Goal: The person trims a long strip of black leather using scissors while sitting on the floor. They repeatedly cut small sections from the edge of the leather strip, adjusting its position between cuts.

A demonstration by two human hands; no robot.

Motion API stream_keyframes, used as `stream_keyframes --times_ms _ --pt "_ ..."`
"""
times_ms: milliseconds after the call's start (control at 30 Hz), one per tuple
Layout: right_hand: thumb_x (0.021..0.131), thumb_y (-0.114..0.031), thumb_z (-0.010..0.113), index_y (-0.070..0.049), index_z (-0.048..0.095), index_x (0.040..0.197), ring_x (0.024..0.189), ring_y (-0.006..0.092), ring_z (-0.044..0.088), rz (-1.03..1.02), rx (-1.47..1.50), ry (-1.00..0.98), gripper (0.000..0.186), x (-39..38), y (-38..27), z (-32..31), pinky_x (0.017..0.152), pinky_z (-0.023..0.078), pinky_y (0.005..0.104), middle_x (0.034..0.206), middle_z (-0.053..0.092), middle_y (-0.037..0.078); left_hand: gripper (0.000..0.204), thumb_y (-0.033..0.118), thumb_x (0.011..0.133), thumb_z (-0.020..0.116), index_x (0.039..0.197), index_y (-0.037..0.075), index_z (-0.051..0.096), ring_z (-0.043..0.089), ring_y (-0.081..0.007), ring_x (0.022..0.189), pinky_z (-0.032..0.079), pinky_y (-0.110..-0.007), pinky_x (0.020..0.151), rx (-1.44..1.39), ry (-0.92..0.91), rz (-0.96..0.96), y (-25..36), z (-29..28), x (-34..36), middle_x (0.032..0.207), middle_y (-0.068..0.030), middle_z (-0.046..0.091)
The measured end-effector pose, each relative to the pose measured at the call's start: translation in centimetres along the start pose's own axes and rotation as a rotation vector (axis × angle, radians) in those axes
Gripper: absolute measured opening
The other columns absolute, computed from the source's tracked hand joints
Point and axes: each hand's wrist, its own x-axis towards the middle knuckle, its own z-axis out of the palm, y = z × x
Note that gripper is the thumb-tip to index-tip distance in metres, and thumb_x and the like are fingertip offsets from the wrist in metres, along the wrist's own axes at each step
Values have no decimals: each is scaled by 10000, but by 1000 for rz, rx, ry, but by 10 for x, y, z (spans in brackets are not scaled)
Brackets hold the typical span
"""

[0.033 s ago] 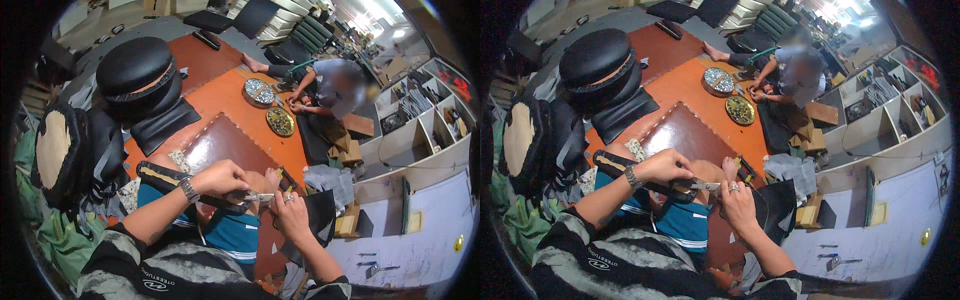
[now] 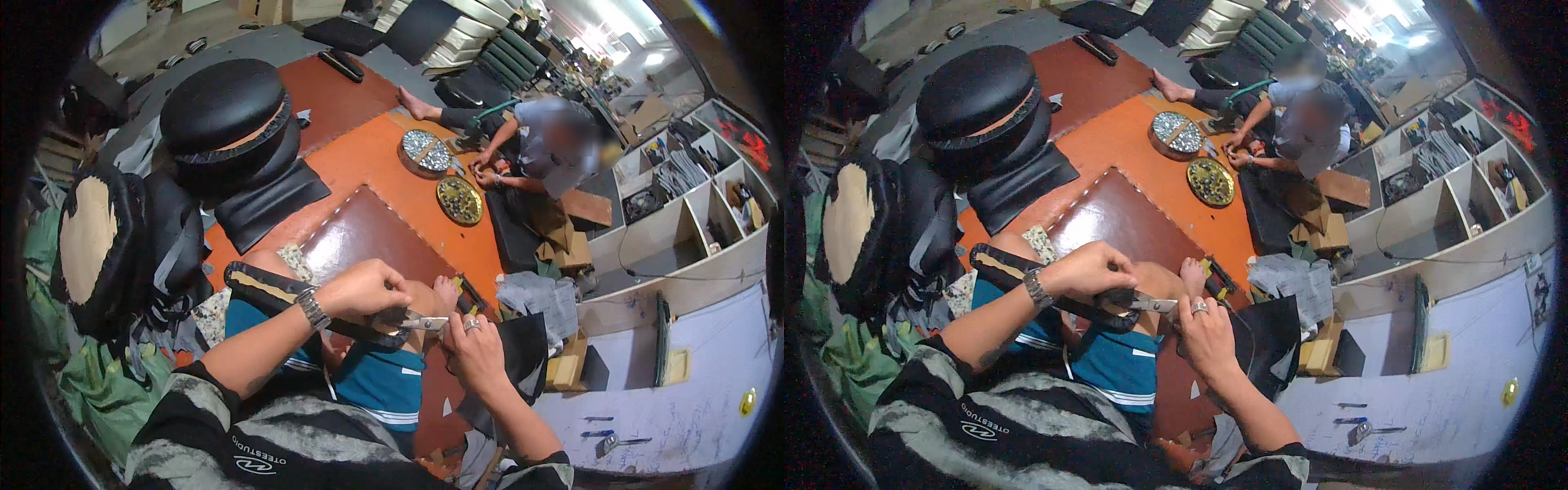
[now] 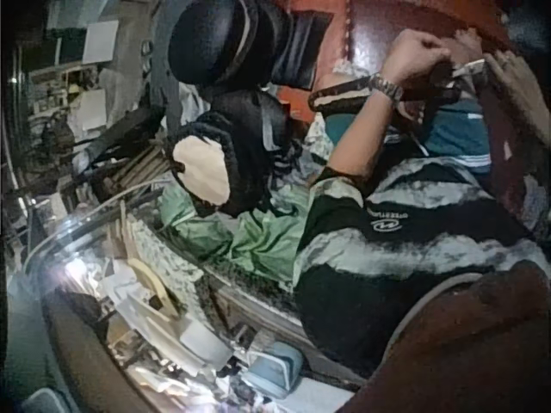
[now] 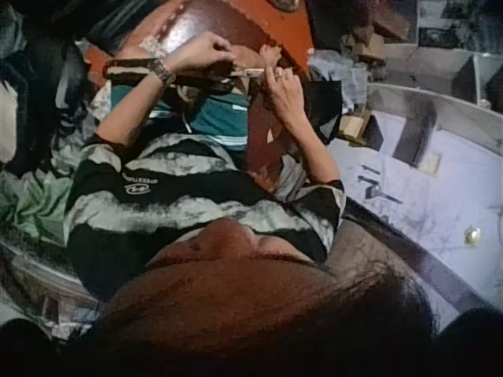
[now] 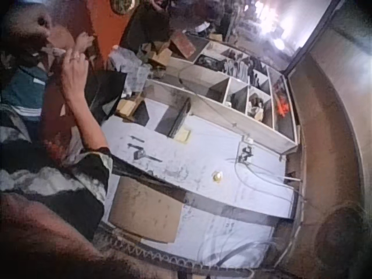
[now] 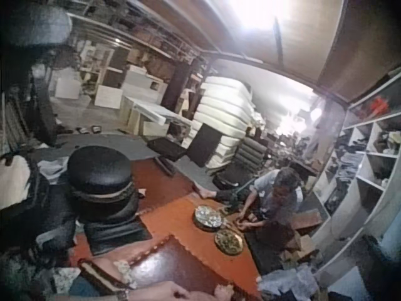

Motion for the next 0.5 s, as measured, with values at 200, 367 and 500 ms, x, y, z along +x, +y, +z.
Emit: stream_keyframes --times_ms 200,367,500 --pt "896 -151 646 5 640 1286 896 250 616 -57 -73 68 420 -3 6 2 758 494 370 930 619 94 633 460 823 873 1244 23 690 689 -360 1064 558 -440 925 380 245 19 -1 23 -40 1175 -181 662" --pt "883 -143 681 4 642 1290 871 280 622 -29 -60 65 435 -2 6 9 746 507 390 967 639 127 467 171 805 844 1228 54 683 633 -364 1080 560 -475 875 474 327 176 -21 44 -77 1246 -150 570" --pt "882 -173 723 3 635 1297 871 306 625 2 -58 58 459 -4 3 13 744 506 415 998 657 153 466 35 787 736 1251 43 691 624 -331 1008 562 -442 865 501 363 293 -31 61 -88 1301 -104 589"
